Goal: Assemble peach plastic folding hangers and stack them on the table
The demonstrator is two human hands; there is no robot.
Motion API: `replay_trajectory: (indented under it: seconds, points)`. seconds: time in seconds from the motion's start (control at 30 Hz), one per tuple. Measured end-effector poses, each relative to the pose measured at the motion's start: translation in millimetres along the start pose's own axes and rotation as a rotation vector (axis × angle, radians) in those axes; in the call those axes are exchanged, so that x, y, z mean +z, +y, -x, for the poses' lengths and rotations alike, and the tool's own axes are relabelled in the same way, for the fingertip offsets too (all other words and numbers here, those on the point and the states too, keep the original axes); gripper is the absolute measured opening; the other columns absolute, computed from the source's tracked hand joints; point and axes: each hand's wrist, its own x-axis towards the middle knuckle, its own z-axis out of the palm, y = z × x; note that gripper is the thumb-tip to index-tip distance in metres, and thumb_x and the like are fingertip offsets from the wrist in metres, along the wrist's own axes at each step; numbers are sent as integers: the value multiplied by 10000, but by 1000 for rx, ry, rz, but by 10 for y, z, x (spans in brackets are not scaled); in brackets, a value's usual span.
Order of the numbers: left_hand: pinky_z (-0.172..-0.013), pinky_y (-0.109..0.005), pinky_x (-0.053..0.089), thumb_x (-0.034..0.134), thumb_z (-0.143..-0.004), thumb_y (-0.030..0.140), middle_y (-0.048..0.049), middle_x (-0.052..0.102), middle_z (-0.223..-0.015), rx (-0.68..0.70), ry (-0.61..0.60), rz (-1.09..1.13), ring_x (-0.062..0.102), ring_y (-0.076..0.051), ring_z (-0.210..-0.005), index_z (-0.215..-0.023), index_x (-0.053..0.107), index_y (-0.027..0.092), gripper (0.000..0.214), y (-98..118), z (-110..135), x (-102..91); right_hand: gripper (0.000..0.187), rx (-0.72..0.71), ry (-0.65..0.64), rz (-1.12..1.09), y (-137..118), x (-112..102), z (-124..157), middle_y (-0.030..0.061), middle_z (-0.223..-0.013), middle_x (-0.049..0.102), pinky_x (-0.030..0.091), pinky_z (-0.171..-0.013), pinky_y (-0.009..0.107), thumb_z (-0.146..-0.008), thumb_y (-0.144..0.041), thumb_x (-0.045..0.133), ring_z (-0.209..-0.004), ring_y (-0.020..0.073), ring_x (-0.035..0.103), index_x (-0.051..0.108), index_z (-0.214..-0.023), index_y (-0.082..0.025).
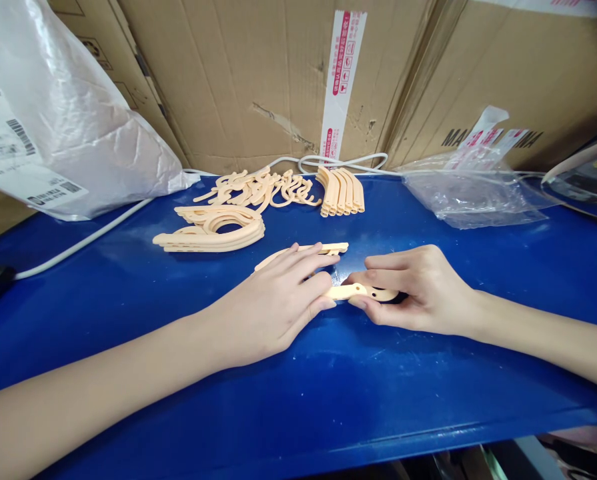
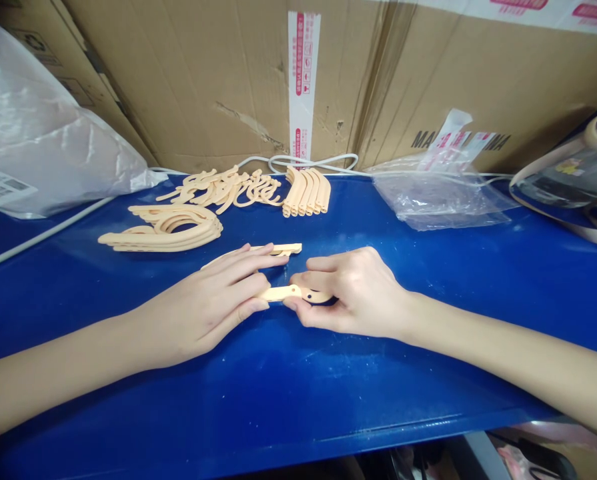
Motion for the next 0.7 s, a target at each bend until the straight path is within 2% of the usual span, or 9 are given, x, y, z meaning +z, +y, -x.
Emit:
replay_trajectory:
  seconds: [0.3, 0.5, 0.7]
  points:
    - [-1165, -498, 289, 332, -1017, 251, -130, 529, -1365, -5, 20, 9, 388, -272, -1370, -1036, 588, 140, 280, -11, -11, 16, 287, -4, 20, -6, -3, -3, -3, -32, -555, 473, 287, -462, 221, -933, -319, 527, -457, 68, 396, 712, -784, -158]
    - [-1159, -499, 297, 325, -1020, 249, -130, 529, -1363, -6, 16, -9, 381, -271, -1373, -1049, 581, 137, 281, -7, -12, 10, 317, 11, -2, -26, 8, -6, 12, -17, -591, 510, 295, -475, 232, -956, -333, 512, -475, 70, 450, 727, -828, -139]
    - [-1156, -504, 302, 324, -1021, 250, -123, 532, -1366, -15, 17, -14, 399, -267, -1362, -1046, 584, 137, 284, -2, -10, 8, 332, 38, 10, -8, -5, -14, 16, -28, -573, 475, 275, -461, 242, -956, -363, 515, -458, 67, 433, 731, -841, -137]
